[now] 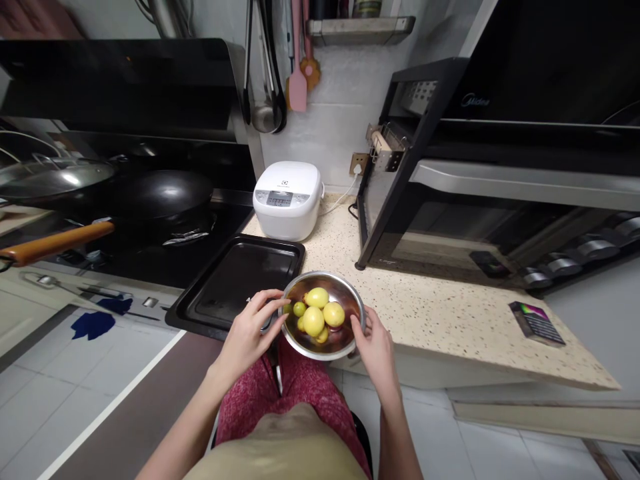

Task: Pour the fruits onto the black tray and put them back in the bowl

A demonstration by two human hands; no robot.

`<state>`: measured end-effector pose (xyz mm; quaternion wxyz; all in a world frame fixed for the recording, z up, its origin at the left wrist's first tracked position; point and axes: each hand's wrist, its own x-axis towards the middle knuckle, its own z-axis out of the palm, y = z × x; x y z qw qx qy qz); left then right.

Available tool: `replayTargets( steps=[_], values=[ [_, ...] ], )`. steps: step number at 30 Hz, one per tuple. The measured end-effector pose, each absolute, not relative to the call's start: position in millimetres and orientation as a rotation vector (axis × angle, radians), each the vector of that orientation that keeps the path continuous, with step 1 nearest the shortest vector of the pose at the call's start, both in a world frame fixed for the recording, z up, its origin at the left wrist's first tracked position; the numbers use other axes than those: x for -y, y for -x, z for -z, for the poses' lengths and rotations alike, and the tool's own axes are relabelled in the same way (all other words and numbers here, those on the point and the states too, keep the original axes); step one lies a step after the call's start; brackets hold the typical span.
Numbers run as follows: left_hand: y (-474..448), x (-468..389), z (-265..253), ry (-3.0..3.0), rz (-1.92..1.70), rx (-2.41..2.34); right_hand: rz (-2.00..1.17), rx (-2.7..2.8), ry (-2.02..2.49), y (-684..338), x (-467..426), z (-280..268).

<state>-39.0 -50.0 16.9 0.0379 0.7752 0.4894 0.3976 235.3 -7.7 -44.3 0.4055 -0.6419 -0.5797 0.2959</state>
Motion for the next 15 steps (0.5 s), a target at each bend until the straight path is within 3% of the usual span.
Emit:
replayTargets(
  steps=[3, 6, 15],
  values=[
    [37.3, 48.8, -13.6, -2.364, -1.141, -1.485, -1.066, 1.398, 1.604, -232.2, 3.4, 44.4],
    [33.5, 48.5, -11.5, -2.342, -1.096, -1.41, -1.18, 1.298, 1.62, -228.5, 0.7, 41.3],
    [27.2, 45.2, -7.0, -2.299, -1.106, -1.329, -0.811, 1.515, 1.638, -209.5, -18.0, -14.0]
  ],
)
